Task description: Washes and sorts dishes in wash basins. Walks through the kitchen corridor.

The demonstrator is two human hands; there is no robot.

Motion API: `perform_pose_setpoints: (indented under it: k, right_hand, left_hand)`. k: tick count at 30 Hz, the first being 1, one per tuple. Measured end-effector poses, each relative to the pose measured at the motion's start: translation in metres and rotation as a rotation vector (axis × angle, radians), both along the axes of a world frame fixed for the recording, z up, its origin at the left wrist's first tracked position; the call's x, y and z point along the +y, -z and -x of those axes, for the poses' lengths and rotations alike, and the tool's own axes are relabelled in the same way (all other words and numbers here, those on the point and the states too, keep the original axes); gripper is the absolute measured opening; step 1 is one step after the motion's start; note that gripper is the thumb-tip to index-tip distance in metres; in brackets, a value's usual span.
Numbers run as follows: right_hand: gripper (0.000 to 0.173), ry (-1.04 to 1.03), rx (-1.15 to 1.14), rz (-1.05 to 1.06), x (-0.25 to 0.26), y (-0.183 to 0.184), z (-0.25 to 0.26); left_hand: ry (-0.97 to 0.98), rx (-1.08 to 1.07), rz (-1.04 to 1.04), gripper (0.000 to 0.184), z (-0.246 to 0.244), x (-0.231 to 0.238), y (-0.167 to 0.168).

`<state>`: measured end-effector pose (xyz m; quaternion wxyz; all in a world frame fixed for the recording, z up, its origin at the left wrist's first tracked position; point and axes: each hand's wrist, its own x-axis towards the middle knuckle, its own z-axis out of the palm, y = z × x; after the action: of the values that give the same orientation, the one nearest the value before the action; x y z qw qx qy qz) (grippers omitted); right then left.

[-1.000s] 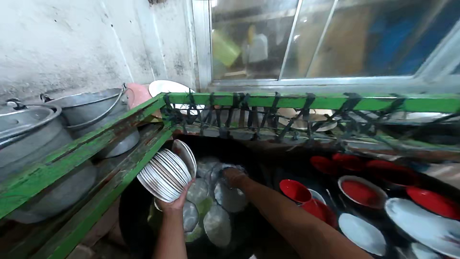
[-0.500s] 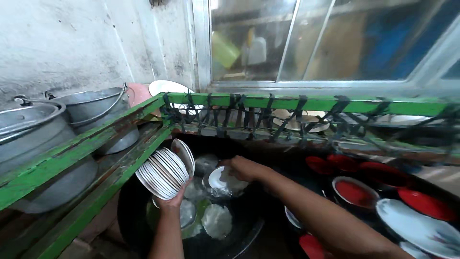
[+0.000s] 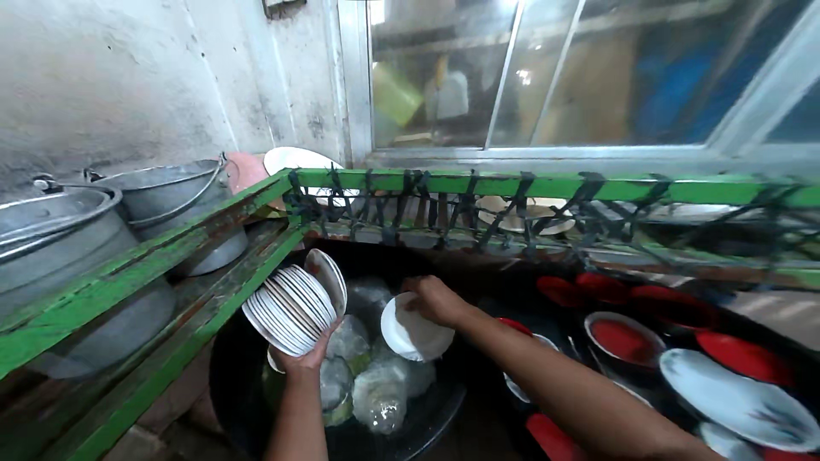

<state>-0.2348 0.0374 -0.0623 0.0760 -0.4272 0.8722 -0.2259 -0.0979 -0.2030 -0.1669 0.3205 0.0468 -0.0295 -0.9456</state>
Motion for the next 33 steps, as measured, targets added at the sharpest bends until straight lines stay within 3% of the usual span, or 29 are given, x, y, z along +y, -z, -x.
perform_pose_setpoints:
  k: [6, 11, 15, 19, 24, 27, 31, 33]
  right_hand:
    - [0.032, 0.138, 0.006, 0.061, -0.003, -0.017, -0.005]
    - [0.030, 0.206, 0.127, 0.289, -0.009, -0.054, -0.049]
    - [0.035, 0.269, 0.159, 0.468, -0.032, -0.074, -0.078]
    - [0.033, 0.221, 0.133, 0.485, -0.062, -0.087, -0.087]
    - [0.035, 0.146, 0.113, 0.359, -0.098, -0.071, -0.083]
    - [0.032, 0.191, 0.033, 0.393, -0.112, -0.054, -0.073]
    - [0.053, 0.283, -0.174, 0.466, -0.121, -0.045, -0.070]
    - [0.056, 0.265, -0.220, 0.468, -0.126, -0.043, -0.067]
  left_hand:
    - [-0.008, -0.018, 0.033, 0.084, 0.001, 0.000, 0.000]
    - [0.000, 0.001, -0.012, 0.078, 0.000, 0.003, 0.002]
    - [-0.024, -0.044, -0.015, 0.075, -0.002, 0.014, -0.003]
    - [-0.067, -0.137, -0.047, 0.066, -0.007, 0.024, -0.010]
    - [-0.086, -0.189, -0.061, 0.068, -0.008, 0.025, -0.005]
    - [-0.089, -0.196, -0.027, 0.065, -0.011, 0.029, -0.007]
    - [-0.074, -0.179, -0.028, 0.066, -0.007, 0.029, -0.009]
    - [-0.081, -0.201, -0.041, 0.063, -0.007, 0.029, -0.007]
